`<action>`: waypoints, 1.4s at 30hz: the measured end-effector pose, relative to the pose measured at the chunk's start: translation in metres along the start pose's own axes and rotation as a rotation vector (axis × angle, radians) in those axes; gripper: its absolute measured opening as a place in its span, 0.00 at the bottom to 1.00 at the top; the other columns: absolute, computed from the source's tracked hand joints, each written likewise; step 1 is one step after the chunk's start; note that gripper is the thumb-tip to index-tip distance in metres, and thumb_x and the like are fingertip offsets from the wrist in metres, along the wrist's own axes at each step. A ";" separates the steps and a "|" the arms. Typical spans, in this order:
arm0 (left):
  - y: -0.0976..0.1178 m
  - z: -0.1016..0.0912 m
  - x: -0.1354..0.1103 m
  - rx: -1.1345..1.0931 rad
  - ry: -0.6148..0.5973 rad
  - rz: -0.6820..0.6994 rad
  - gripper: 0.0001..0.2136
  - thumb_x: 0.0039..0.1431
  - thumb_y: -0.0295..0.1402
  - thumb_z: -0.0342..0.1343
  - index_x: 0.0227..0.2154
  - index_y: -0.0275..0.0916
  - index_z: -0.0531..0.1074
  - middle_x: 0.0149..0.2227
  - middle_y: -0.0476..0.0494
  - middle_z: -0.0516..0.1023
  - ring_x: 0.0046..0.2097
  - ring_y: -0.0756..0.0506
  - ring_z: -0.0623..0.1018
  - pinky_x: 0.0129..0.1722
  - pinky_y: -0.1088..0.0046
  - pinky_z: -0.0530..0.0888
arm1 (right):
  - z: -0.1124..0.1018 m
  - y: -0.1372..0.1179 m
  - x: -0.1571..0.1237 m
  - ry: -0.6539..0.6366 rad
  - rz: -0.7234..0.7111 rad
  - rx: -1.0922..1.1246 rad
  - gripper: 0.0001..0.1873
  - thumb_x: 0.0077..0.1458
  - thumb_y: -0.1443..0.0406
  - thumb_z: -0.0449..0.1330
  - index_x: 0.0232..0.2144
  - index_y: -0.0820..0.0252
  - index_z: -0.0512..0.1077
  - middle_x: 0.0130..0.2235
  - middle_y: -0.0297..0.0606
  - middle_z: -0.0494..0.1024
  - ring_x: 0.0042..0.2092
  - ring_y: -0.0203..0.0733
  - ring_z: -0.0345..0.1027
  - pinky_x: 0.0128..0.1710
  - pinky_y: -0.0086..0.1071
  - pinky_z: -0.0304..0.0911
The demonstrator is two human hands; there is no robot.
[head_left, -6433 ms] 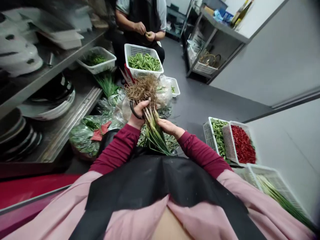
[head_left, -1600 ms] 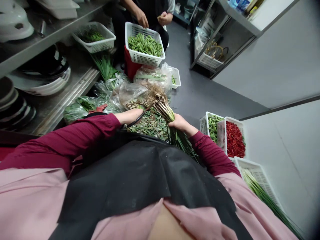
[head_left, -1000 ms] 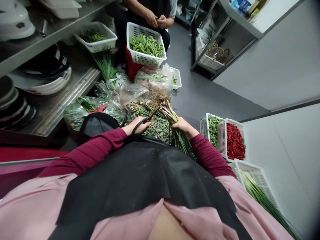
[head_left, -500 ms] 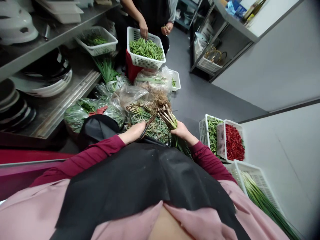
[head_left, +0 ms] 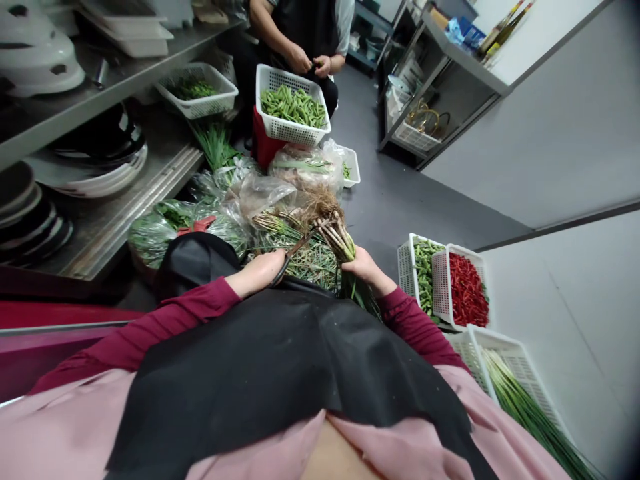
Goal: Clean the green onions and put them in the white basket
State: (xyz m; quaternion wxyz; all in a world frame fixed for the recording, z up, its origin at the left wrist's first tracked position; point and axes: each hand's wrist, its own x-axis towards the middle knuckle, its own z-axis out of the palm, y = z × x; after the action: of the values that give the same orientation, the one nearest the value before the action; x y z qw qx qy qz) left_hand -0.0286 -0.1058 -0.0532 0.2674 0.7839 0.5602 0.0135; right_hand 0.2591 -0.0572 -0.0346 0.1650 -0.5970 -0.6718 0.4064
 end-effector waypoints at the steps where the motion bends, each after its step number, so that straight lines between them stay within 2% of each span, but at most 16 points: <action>1: 0.001 -0.003 -0.001 0.000 -0.006 -0.009 0.08 0.60 0.32 0.47 0.40 0.37 0.65 0.38 0.33 0.79 0.42 0.36 0.80 0.39 0.65 0.72 | -0.001 0.001 0.000 0.004 0.005 0.010 0.22 0.32 0.66 0.58 0.36 0.65 0.71 0.34 0.34 0.72 0.36 0.41 0.63 0.41 0.32 0.61; 8: 0.017 -0.036 0.004 0.052 -0.066 -0.035 0.10 0.62 0.30 0.44 0.42 0.33 0.66 0.42 0.27 0.78 0.45 0.35 0.79 0.41 0.65 0.71 | -0.001 -0.003 -0.005 -0.030 -0.014 0.007 0.23 0.32 0.66 0.59 0.37 0.65 0.70 0.34 0.34 0.71 0.36 0.41 0.63 0.42 0.33 0.61; 14: 0.023 -0.043 0.007 0.027 -0.082 -0.025 0.09 0.58 0.28 0.47 0.41 0.35 0.66 0.43 0.31 0.78 0.47 0.37 0.79 0.42 0.68 0.71 | 0.009 -0.020 -0.015 -0.016 0.009 -0.100 0.23 0.32 0.67 0.59 0.37 0.65 0.71 0.33 0.34 0.71 0.35 0.40 0.62 0.40 0.32 0.61; 19: 0.010 -0.034 0.016 0.010 -0.052 0.005 0.11 0.61 0.30 0.43 0.40 0.35 0.68 0.38 0.33 0.79 0.41 0.39 0.80 0.38 0.69 0.70 | 0.011 -0.024 -0.015 -0.035 0.025 -0.105 0.22 0.31 0.67 0.60 0.36 0.64 0.71 0.32 0.32 0.71 0.34 0.39 0.62 0.39 0.31 0.61; 22: -0.002 -0.017 0.024 -0.017 0.053 0.031 0.13 0.63 0.37 0.43 0.39 0.36 0.70 0.36 0.34 0.79 0.39 0.39 0.79 0.37 0.69 0.70 | 0.011 -0.023 -0.012 -0.020 0.044 -0.073 0.21 0.32 0.67 0.60 0.35 0.65 0.71 0.32 0.33 0.71 0.35 0.39 0.62 0.39 0.31 0.61; 25: -0.009 -0.003 0.028 -0.086 0.144 0.046 0.13 0.62 0.39 0.44 0.31 0.38 0.71 0.31 0.37 0.78 0.36 0.41 0.79 0.36 0.71 0.69 | 0.012 -0.018 -0.010 -0.008 0.059 -0.086 0.22 0.31 0.67 0.60 0.35 0.65 0.71 0.32 0.33 0.71 0.35 0.39 0.62 0.38 0.31 0.60; 27: -0.009 -0.002 0.027 -0.170 0.163 0.070 0.12 0.60 0.40 0.47 0.26 0.38 0.69 0.27 0.40 0.76 0.33 0.43 0.77 0.34 0.72 0.69 | 0.012 -0.013 -0.009 -0.008 0.055 -0.091 0.23 0.31 0.67 0.60 0.37 0.65 0.71 0.33 0.34 0.72 0.35 0.40 0.63 0.39 0.31 0.60; 30: -0.003 -0.007 0.019 -0.392 0.097 0.080 0.15 0.57 0.43 0.50 0.21 0.40 0.63 0.21 0.46 0.71 0.25 0.47 0.73 0.28 0.74 0.68 | 0.009 -0.004 -0.005 -0.056 0.028 -0.026 0.23 0.32 0.66 0.59 0.37 0.65 0.71 0.34 0.34 0.73 0.36 0.40 0.63 0.39 0.32 0.60; 32: 0.000 -0.009 0.013 -0.590 -0.029 0.069 0.16 0.58 0.46 0.49 0.21 0.40 0.60 0.18 0.49 0.68 0.21 0.49 0.69 0.23 0.74 0.67 | 0.004 0.002 -0.002 -0.116 0.007 0.064 0.23 0.33 0.66 0.60 0.38 0.66 0.72 0.35 0.34 0.73 0.37 0.41 0.64 0.40 0.32 0.61; 34: 0.000 -0.009 0.008 -0.737 -0.128 0.078 0.15 0.58 0.45 0.49 0.23 0.41 0.61 0.19 0.50 0.69 0.20 0.49 0.69 0.21 0.74 0.68 | -0.003 0.007 0.000 -0.163 -0.005 0.160 0.24 0.33 0.67 0.61 0.39 0.66 0.72 0.35 0.34 0.74 0.38 0.41 0.65 0.43 0.33 0.61; 35: -0.003 -0.009 0.007 -0.756 -0.140 0.079 0.13 0.57 0.44 0.49 0.25 0.40 0.62 0.21 0.49 0.71 0.20 0.49 0.71 0.22 0.74 0.69 | -0.008 0.008 0.000 -0.177 0.000 0.205 0.25 0.32 0.67 0.62 0.39 0.66 0.72 0.36 0.35 0.75 0.38 0.41 0.66 0.43 0.33 0.61; 39: -0.023 -0.015 0.014 -0.545 -0.010 -0.054 0.06 0.54 0.36 0.48 0.30 0.39 0.65 0.28 0.46 0.76 0.26 0.47 0.75 0.28 0.71 0.73 | -0.025 0.014 0.001 -0.202 0.058 0.361 0.24 0.30 0.66 0.66 0.36 0.65 0.73 0.33 0.34 0.76 0.35 0.40 0.66 0.40 0.33 0.62; 40: -0.027 -0.019 0.017 -0.470 0.017 -0.057 0.07 0.54 0.35 0.47 0.31 0.39 0.65 0.29 0.45 0.77 0.28 0.46 0.75 0.31 0.70 0.73 | -0.029 0.015 0.002 -0.224 0.062 0.387 0.23 0.29 0.66 0.67 0.34 0.65 0.73 0.32 0.34 0.75 0.34 0.39 0.66 0.38 0.33 0.62; 42: -0.031 -0.031 0.022 -0.339 0.031 0.037 0.08 0.55 0.35 0.45 0.34 0.38 0.66 0.34 0.42 0.78 0.34 0.44 0.76 0.37 0.69 0.73 | -0.032 0.017 0.002 -0.285 0.045 0.421 0.23 0.27 0.66 0.68 0.32 0.65 0.73 0.30 0.34 0.75 0.32 0.38 0.65 0.37 0.32 0.62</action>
State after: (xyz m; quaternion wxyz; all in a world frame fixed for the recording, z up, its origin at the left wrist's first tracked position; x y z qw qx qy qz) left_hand -0.0570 -0.0663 -0.0458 0.3869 0.7372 0.5396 0.1251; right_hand 0.2926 -0.0450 -0.0277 0.1802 -0.5008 -0.5755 0.6209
